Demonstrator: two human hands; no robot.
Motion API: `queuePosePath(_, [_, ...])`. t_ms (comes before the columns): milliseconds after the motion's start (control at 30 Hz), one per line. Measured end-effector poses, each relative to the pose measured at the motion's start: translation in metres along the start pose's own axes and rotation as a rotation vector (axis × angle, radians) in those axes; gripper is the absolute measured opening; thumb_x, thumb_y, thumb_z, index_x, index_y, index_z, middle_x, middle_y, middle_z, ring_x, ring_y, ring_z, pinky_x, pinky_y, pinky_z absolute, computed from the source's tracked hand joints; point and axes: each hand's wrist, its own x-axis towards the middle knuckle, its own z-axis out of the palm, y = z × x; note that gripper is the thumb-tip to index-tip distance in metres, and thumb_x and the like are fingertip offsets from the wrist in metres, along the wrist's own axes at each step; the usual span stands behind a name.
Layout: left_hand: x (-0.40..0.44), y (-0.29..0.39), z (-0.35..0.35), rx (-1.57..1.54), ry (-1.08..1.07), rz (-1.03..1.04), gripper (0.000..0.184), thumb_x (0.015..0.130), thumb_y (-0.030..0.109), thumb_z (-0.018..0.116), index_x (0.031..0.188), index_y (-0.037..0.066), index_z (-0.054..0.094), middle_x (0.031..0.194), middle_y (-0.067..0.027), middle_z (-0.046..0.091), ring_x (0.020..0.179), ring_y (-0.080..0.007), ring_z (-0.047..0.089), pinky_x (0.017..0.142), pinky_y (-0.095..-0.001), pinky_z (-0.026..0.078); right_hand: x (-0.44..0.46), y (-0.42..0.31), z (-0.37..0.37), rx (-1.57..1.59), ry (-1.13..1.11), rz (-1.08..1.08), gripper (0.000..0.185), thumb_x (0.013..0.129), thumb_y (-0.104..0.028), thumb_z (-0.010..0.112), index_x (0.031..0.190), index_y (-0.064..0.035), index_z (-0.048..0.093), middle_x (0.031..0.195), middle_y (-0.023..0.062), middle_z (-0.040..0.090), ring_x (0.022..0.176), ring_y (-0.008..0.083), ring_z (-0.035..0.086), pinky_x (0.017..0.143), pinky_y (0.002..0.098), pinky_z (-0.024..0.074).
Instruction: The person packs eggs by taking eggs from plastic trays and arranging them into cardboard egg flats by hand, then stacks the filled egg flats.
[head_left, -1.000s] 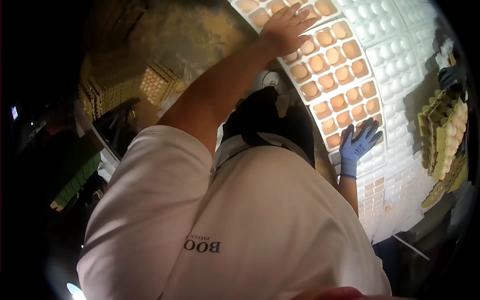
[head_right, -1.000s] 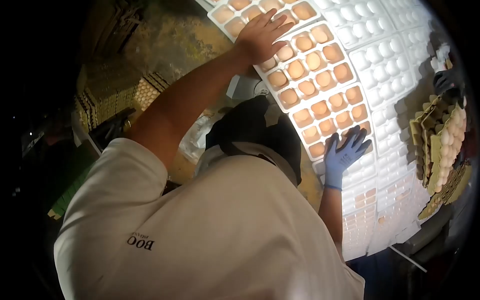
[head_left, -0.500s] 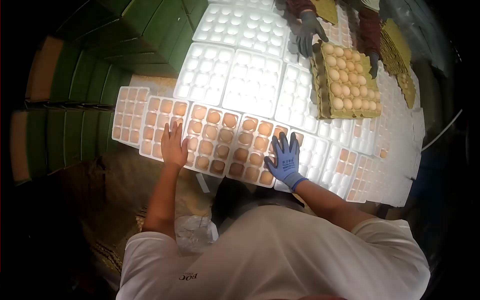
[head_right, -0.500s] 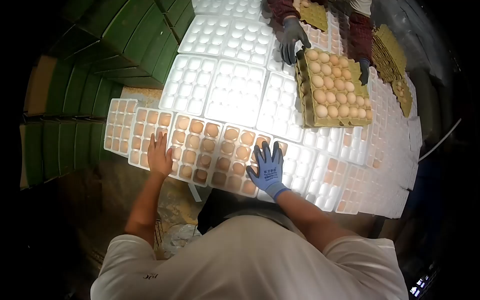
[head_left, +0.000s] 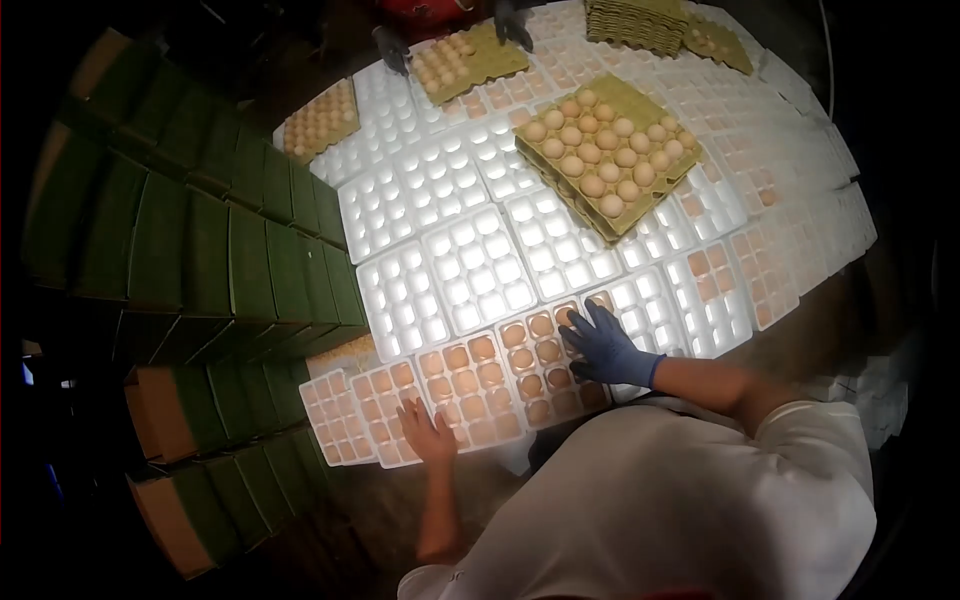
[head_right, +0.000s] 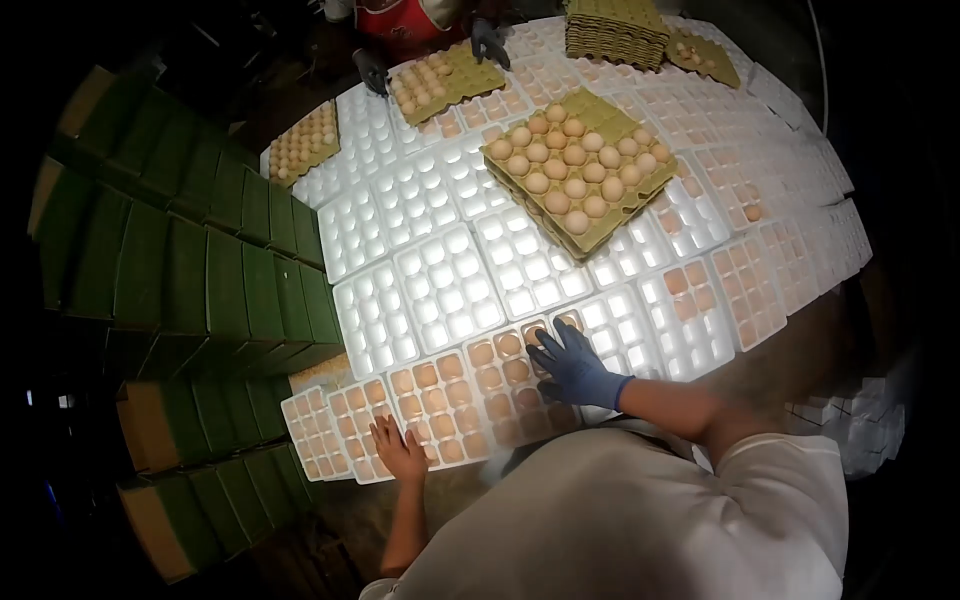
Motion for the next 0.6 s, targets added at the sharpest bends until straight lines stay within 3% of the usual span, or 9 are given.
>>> queuePosePath(33, [-0.003,-0.001,0.000,0.070,0.005,0.044,0.057,0.096,0.021,0.060,0.148,-0.002,0.052,0.158,-0.0297,0.042,0.147,-0.0547,0.034,0.119,-0.0611,0.029,0.001,0.002,-0.008,0.011,0.044,-0.035,0.064,0.087,-0.041,0.073,0.144,-0.0123,0.059,0.151,0.0186,0.049,0.144,0.0485,0.037,0.115,0.0611,0.0353])
queuePosePath(133, [0.001,0.010,0.003,0.214,0.017,0.114,0.059,0.097,0.019,0.058,0.150,-0.005,0.047,0.160,-0.0287,0.040,0.145,-0.0527,0.035,0.119,-0.0597,0.029,0.016,0.006,-0.035,0.133,-0.161,0.120,0.054,0.089,-0.034,0.071,0.137,-0.0124,0.063,0.137,0.0142,0.063,0.130,0.0388,0.057,0.108,0.0539,0.0438])
queuePosePath(167, [0.004,0.016,0.000,0.256,0.022,0.132,0.060,0.097,0.018,0.058,0.150,-0.006,0.046,0.160,-0.0289,0.039,0.145,-0.0523,0.036,0.119,-0.0597,0.029,0.018,0.006,-0.051,0.254,0.008,0.106,0.041,0.091,-0.030,0.069,0.128,-0.0103,0.069,0.117,0.0110,0.073,0.105,0.0343,0.070,0.095,0.0470,0.0525])
queuePosePath(267, [0.008,0.024,0.004,0.253,-0.026,0.114,0.064,0.095,0.020,0.057,0.150,-0.011,0.042,0.159,-0.0313,0.038,0.141,-0.0530,0.038,0.118,-0.0609,0.029,0.021,0.037,-0.090,0.480,0.206,0.234,0.034,0.092,-0.026,0.070,0.120,-0.0070,0.074,0.108,0.0131,0.076,0.093,0.0382,0.072,0.084,0.0432,0.0568])
queuePosePath(367, [0.035,0.094,-0.002,0.154,0.127,-0.051,0.049,0.098,0.019,0.059,0.140,-0.006,0.056,0.146,-0.0276,0.052,0.133,-0.0468,0.046,0.112,-0.0563,0.036,0.011,0.096,-0.172,0.670,0.576,0.538,0.033,0.092,-0.024,0.074,0.118,-0.0042,0.075,0.105,0.0162,0.077,0.094,0.0340,0.074,0.084,0.0394,0.0581])
queuePosePath(400, [0.048,0.130,-0.004,0.103,0.154,-0.134,0.045,0.098,0.020,0.062,0.136,-0.004,0.061,0.142,-0.0259,0.056,0.131,-0.0447,0.048,0.109,-0.0540,0.040,0.010,0.140,-0.185,0.411,0.667,0.539,0.035,0.093,-0.026,0.074,0.120,-0.0038,0.074,0.109,0.0167,0.076,0.099,0.0318,0.074,0.087,0.0389,0.0576])
queuePosePath(467, [0.083,0.214,0.001,-0.670,0.065,-0.325,0.039,0.096,0.019,0.068,0.129,-0.001,0.066,0.130,-0.0204,0.065,0.118,-0.0381,0.060,0.101,-0.0480,0.048,0.017,0.217,-0.212,0.085,0.682,0.604,0.055,0.088,-0.037,0.077,0.133,-0.0065,0.067,0.126,0.0162,0.071,0.112,0.0330,0.069,0.098,0.0436,0.0538])
queuePosePath(533, [0.120,0.283,0.016,-0.526,-0.116,0.050,0.042,0.093,0.018,0.074,0.131,0.002,0.066,0.126,-0.0172,0.067,0.108,-0.0343,0.066,0.094,-0.0426,0.053,0.046,0.284,-0.230,0.106,0.654,0.569,0.066,0.087,-0.041,0.075,0.145,-0.0119,0.058,0.140,0.0177,0.063,0.126,0.0349,0.062,0.106,0.0447,0.0492])
queuePosePath(600, [0.156,0.371,0.031,-0.361,-0.060,0.491,0.046,0.090,0.017,0.077,0.133,0.007,0.066,0.130,-0.0159,0.066,0.112,-0.0345,0.065,0.095,-0.0422,0.053,0.078,0.334,-0.233,0.041,0.574,0.510,0.068,0.089,-0.041,0.073,0.149,-0.0157,0.055,0.147,0.0171,0.058,0.132,0.0358,0.058,0.110,0.0443,0.0460])
